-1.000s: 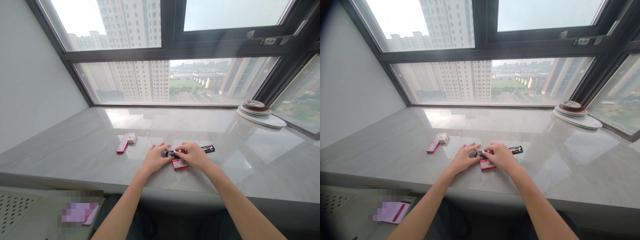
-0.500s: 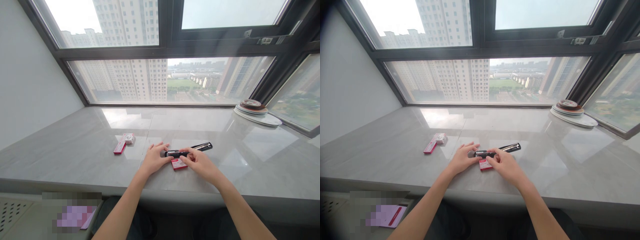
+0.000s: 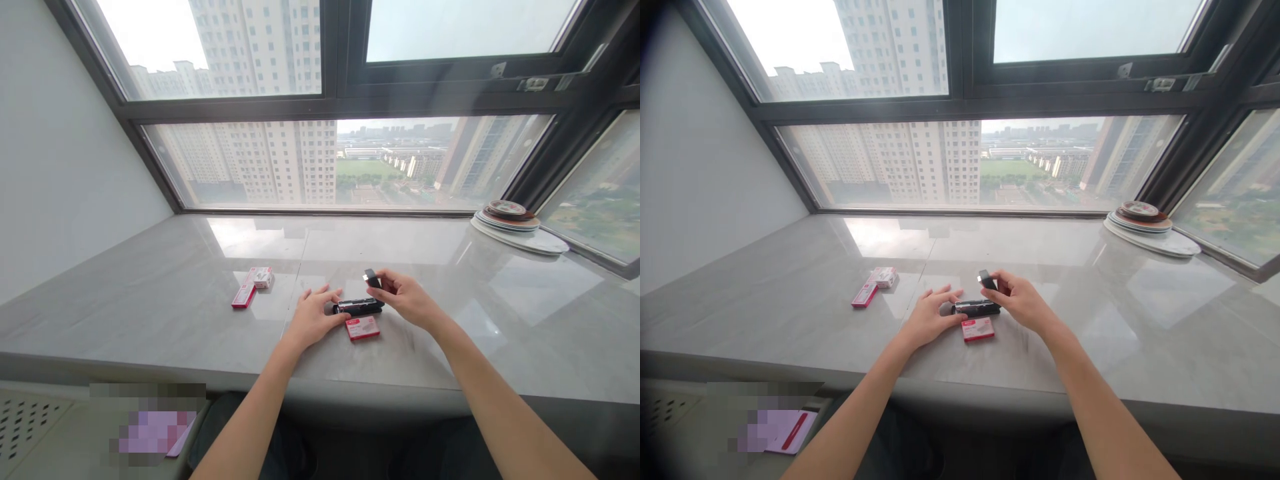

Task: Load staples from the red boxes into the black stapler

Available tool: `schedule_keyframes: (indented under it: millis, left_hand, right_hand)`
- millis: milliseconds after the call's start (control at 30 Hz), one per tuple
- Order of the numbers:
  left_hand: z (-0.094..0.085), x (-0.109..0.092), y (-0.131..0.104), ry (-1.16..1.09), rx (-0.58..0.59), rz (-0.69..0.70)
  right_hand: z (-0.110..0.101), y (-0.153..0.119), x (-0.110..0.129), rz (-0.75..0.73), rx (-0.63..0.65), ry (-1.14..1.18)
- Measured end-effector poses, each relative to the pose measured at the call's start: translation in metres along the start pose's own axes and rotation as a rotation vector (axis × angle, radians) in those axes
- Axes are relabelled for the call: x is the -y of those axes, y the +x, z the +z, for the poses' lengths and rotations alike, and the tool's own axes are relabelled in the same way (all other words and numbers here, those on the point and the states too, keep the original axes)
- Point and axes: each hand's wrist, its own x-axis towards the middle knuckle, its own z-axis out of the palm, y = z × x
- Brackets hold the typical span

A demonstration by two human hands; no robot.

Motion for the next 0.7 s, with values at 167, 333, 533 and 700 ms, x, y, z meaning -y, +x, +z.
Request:
schedule_keyframes:
  millis: [167,333,533,700]
  left_hand:
    - [0.002,0.000,0.002,0.032,-0.010,-0.016]
    - [0.001,-0.003,-0.001,0.028,-0.030,-0.003]
    - [-0.008,-0.038,-0.020,-0.031,-0.113,0.117]
    - [0.007,-0.069,-0.032,0.133,0.227,0.409]
  right_hand:
    - [0.017,0.006,0.017,-0.104,0.185,-0.338]
    - [0.013,0.004,0.025,-0.138,0.271,-0.372]
    - [0.004,0.005,0.002,0.034,-0.007,-0.492]
    - [0.008,-0.001,-0.023,0.213,-0.027,-0.228]
